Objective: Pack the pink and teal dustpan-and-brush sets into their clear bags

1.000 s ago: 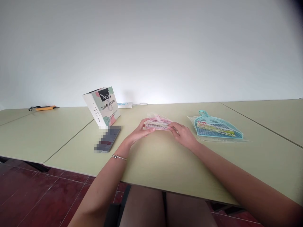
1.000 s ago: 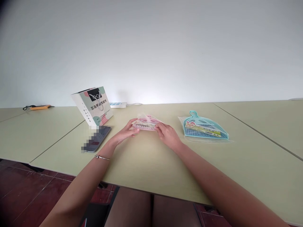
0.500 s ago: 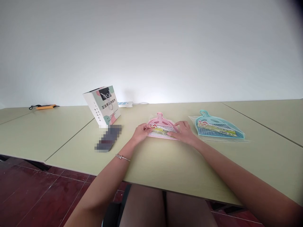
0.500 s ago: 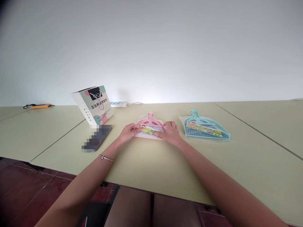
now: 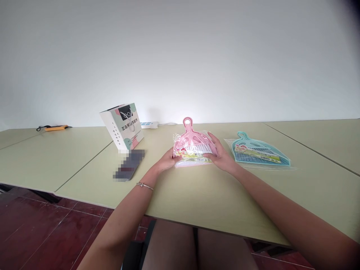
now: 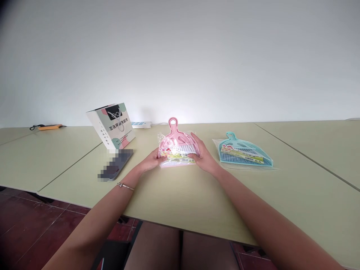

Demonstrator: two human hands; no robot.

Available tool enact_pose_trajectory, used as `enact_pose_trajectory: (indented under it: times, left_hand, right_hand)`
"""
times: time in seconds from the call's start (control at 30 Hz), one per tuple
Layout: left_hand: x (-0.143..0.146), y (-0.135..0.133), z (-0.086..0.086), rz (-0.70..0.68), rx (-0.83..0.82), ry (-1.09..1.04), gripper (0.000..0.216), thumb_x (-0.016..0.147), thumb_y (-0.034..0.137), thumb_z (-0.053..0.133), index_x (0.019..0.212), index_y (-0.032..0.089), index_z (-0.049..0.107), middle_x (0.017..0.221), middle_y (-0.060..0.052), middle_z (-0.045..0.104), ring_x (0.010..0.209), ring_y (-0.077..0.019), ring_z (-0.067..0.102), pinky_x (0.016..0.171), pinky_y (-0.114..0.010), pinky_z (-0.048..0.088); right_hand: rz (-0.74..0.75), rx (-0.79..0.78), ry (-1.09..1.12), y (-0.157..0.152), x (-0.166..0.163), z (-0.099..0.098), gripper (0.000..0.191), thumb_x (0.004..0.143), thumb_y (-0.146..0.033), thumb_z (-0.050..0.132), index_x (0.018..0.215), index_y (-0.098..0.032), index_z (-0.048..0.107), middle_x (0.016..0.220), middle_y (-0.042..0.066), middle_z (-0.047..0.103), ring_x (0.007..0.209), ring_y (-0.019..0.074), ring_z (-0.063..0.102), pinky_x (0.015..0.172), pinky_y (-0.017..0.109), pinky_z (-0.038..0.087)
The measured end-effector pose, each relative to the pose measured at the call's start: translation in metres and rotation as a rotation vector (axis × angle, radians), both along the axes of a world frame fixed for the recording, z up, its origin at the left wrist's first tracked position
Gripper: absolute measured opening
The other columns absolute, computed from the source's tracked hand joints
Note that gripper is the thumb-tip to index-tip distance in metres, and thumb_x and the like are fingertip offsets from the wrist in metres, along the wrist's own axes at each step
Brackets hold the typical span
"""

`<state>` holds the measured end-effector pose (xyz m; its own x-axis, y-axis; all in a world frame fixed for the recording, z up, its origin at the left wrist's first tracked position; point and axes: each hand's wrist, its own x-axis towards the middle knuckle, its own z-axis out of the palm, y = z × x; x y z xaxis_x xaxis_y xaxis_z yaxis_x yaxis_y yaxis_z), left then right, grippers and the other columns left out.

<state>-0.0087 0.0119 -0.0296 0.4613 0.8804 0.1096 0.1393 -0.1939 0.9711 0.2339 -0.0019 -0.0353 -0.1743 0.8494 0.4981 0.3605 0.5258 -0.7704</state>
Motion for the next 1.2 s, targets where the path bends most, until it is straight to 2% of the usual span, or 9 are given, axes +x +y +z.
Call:
enact_pose_trajectory:
  times: [0.27,0.43,0.57,0.73,0.83,0.9,1.0,1.1,1.2]
  left_hand:
    - [-0.001,0.004,-0.005,-0.016,0.061,0.015,0.063,0.068,0.039,0.072,0.12,0.014,0.048,0.121,-0.015,0.057,0.112,-0.0294,0.052,0.096,-0.043,0.039]
    - [-0.002,-0.002,0.004,-0.023,-0.01,0.034,0.054,0.072,0.044,0.067,0.118,0.018,0.054,0.12,-0.012,0.059,0.112,-0.0289,0.053,0.097,-0.044,0.039]
    - [-0.001,-0.003,0.007,0.146,-0.069,-0.075,0.058,0.074,0.046,0.065,0.125,0.023,0.048,0.122,-0.01,0.058,0.111,-0.0262,0.055,0.097,-0.043,0.041]
    - [0.003,0.002,0.0,0.243,-0.056,-0.211,0.05,0.073,0.036,0.068,0.118,0.023,0.053,0.118,-0.007,0.06,0.109,-0.0235,0.056,0.095,-0.04,0.042]
    - [0.007,0.002,-0.001,0.351,-0.07,-0.287,0.049,0.073,0.033,0.067,0.119,0.024,0.05,0.117,-0.006,0.06,0.105,-0.0216,0.058,0.091,-0.038,0.046]
    - [0.009,-0.001,0.001,0.407,-0.12,-0.323,0.058,0.075,0.033,0.065,0.127,0.031,0.04,0.121,-0.004,0.058,0.099,-0.0201,0.061,0.082,-0.036,0.05]
    - [0.014,-0.005,0.005,0.429,-0.14,-0.36,0.057,0.077,0.036,0.061,0.127,0.037,0.033,0.123,-0.002,0.057,0.091,-0.0182,0.063,0.071,-0.032,0.052]
    - [0.02,-0.01,0.008,0.425,-0.087,-0.481,0.046,0.075,0.039,0.064,0.114,0.034,0.038,0.122,0.001,0.057,0.089,-0.0157,0.064,0.07,-0.03,0.053]
    - [0.023,-0.015,0.011,0.281,-0.137,-0.444,0.043,0.071,0.047,0.066,0.101,0.03,0.039,0.107,0.001,0.062,0.081,-0.016,0.065,0.069,-0.034,0.054]
  right_hand:
    - [0.015,0.097,-0.102,0.007,0.005,-0.008,0.065,0.081,-0.041,0.056,0.138,-0.029,0.028,0.143,0.009,0.035,0.135,0.0284,0.028,0.109,0.047,0.024]
    - [-0.004,0.084,-0.16,0.011,0.008,-0.015,0.036,0.081,-0.037,0.055,0.116,-0.029,0.052,0.115,0.007,0.051,0.114,0.0267,0.049,0.097,0.045,0.038]
    - [0.033,0.055,-0.23,0.009,0.005,-0.016,0.023,0.081,-0.037,0.054,0.101,-0.027,0.06,0.106,0.007,0.052,0.101,0.0235,0.055,0.088,0.042,0.046]
    - [0.022,0.302,-0.334,-0.007,-0.008,-0.003,0.025,0.082,-0.038,0.057,0.1,-0.026,0.067,0.134,0.009,0.043,0.131,0.0276,0.032,0.103,0.045,0.032]
    - [0.188,0.339,-0.413,-0.013,-0.014,0.005,0.024,0.087,-0.036,0.05,0.077,-0.024,0.069,0.109,0.007,0.062,0.108,0.0233,0.054,0.097,0.042,0.037]
    - [0.241,0.257,-0.394,-0.014,-0.017,0.006,0.032,0.089,-0.037,0.046,0.068,-0.022,0.064,0.089,0.005,0.066,0.086,0.0195,0.061,0.086,0.038,0.044]
    - [0.096,0.053,-0.194,-0.013,-0.021,0.004,0.033,0.087,-0.043,0.046,0.065,-0.021,0.056,0.073,0.003,0.063,0.07,0.0169,0.059,0.071,0.033,0.047]
    - [-0.024,-0.245,0.193,-0.01,-0.025,0.0,0.025,0.078,-0.046,0.059,0.071,-0.022,0.051,0.065,-0.001,0.062,0.062,0.0149,0.059,0.066,0.031,0.049]
    - [-0.002,-0.512,0.617,-0.009,-0.026,0.001,0.022,0.071,-0.033,0.069,0.079,-0.023,0.051,0.072,-0.002,0.067,0.067,0.0136,0.064,0.07,0.029,0.052]
